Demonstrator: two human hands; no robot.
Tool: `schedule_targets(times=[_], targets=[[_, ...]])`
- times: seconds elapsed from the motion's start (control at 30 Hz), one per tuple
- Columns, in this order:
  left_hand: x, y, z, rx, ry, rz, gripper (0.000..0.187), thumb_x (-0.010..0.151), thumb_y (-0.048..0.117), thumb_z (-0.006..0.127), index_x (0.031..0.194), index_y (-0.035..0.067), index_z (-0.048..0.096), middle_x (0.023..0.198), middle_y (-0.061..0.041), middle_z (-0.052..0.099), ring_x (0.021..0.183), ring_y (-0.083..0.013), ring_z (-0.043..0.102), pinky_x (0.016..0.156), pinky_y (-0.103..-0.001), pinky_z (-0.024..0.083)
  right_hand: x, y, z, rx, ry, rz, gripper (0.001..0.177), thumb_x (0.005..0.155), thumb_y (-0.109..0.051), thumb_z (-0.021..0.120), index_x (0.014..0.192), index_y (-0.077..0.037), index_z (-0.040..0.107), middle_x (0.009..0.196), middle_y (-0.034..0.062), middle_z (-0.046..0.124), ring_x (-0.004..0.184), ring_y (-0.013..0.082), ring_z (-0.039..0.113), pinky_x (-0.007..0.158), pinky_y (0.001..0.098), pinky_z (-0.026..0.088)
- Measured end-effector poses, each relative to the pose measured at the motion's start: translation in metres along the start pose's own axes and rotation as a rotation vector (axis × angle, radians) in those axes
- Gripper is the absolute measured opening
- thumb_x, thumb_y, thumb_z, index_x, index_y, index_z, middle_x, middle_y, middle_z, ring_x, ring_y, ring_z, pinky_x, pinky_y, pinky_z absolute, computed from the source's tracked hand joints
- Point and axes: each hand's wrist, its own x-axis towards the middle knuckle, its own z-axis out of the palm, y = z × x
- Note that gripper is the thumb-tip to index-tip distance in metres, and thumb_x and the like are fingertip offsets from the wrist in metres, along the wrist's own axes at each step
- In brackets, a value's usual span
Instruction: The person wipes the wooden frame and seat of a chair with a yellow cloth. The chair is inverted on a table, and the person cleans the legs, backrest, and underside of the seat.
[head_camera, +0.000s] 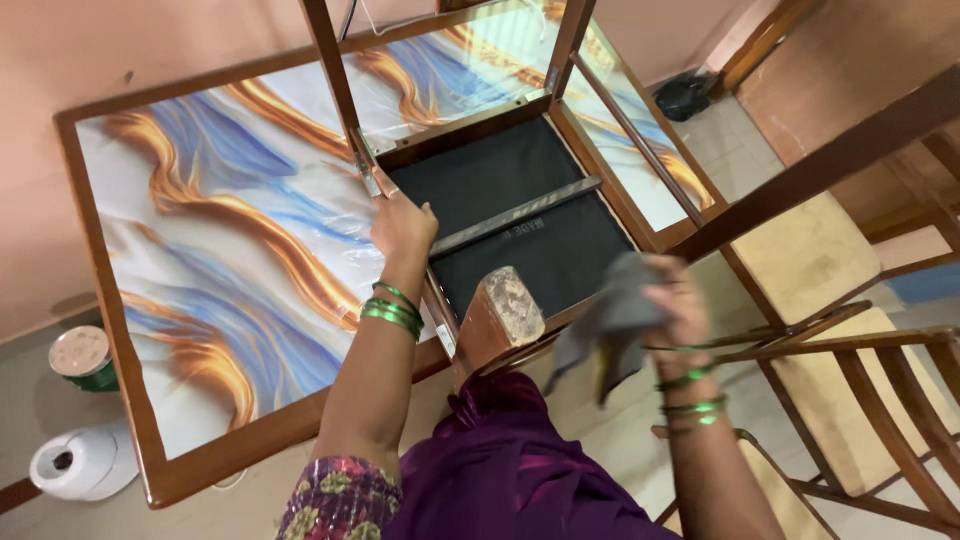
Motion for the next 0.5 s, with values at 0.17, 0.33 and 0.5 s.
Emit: schedule_targets(times=[0.17, 0.33, 0.5], targets=[[-0.002, -0.001, -0.004, 0.004, -0.031, 0.005, 0.105, 0.087, 0.031, 0.077, 0.161, 0.002, 0.008, 0.123, -0.025, 0.062, 0.104, -0.0392, 0.069, 0.087, -0.047, 0.055, 0.002, 0.099, 0.044, -1.936, -0.595, 0.198, 0.106, 0.069, -0.06, 0.091, 0.152, -0.015, 0.043, 0.163, 0.0126, 0.036, 0.15, 0.0363, 0.03, 0.113, 0.0622, 0.02], [0.003, 0.002, -0.011, 0.002, -0.059, -0.016, 0.108, 0.085, 0.028, 0.077, 0.162, 0.0, 0.006, 0.12, -0.024, 0.066, 0.103, -0.0381, 0.07, 0.087, -0.047, 0.056, -0.038, 0.185, 0.036, -1.492, -0.667, -0.356, 0.103, 0.067, -0.051, 0.086, 0.149, -0.001, 0.047, 0.153, 0.0256, 0.048, 0.141, 0.0435, 0.04, 0.113, 0.0594, 0.027], [0.004, 0.001, -0.014, 0.048, -0.082, -0.035, 0.107, 0.086, 0.03, 0.077, 0.163, 0.003, 0.006, 0.117, -0.022, 0.068, 0.104, -0.037, 0.07, 0.088, -0.046, 0.056, -0.011, 0.168, -0.001, -1.765, -0.837, -0.243, 0.057, 0.072, -0.038, 0.085, 0.122, -0.017, 0.069, 0.123, 0.0036, 0.069, 0.118, 0.0262, 0.06, 0.112, 0.0578, 0.033]])
